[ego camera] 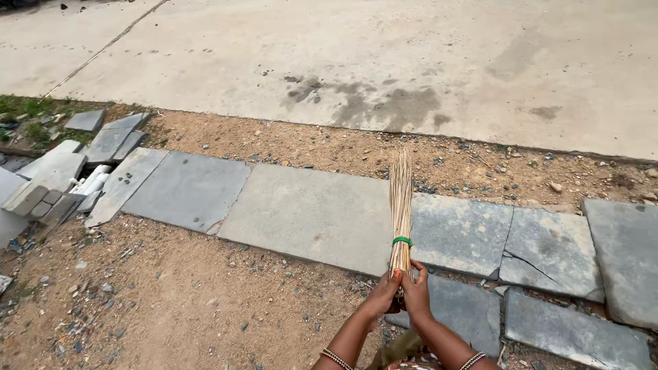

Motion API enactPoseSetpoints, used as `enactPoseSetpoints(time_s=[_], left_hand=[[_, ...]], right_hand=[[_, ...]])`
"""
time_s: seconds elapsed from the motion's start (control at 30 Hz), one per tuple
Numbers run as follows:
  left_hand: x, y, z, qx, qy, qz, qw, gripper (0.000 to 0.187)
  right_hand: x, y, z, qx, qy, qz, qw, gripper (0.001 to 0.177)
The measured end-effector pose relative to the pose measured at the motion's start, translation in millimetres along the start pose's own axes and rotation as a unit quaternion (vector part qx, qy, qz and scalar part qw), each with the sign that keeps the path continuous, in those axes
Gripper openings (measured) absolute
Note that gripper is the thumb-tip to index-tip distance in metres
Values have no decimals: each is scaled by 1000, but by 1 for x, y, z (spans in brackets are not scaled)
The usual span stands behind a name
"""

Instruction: The person sweeps an outdoor dirt area and a stone walkway using a broom made of a bundle of sticks, clearing dust and debris from the surfaces.

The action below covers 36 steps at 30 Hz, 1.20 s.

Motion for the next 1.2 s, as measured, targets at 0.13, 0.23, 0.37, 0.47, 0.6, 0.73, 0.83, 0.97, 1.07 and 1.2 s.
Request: enactPoseSetpoints(time_s=[0.13,0.23,0.37,0.47,0.6,0.73,0.83,0.97,1.07,1.2], left_hand=[[90,-4,38,14,-76,39,996,87],[146,-6,66,0,-127,68,990,79],[183,18,103,10,-194,-7,981,67],[187,25,126,30,-199,-84,976,62],[232,3,120,-33,-185,-135,973,54],[261,-34,64,-77,-81,-160,981,53],[253,-30,29,-68,-24,-209,975,55],[242,1,18,-51,33,-292,955,65],[244,31,24,-144,65,-258,953,67],[261,36,43,-61,0,-277,959,64]], right_hand=[[28,-19,-62,83,87,-23,992,62],[72,-11,-92,188,27,151,970,50],[121,15,-146,236,19,199,951,27],[156,19,-205,249,54,198,946,25],[184,17,-271,246,108,274,923,22],[220,25,-297,70,131,319,936,32],[233,61,-223,-44,-6,419,907,34],[251,44,-110,-138,-142,323,926,48],[234,10,-87,-27,-175,342,923,54],[225,-19,-147,81,-154,330,928,59]])
Point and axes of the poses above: each hand's wrist, its own x-axis towards the middle knuckle, its own z-axis out of the palm, y = z × x, the point moved 9 cm from there along x, towards the middle knuckle, and after that the axes turned 4 degrees about -y, right-handed, at the moved point
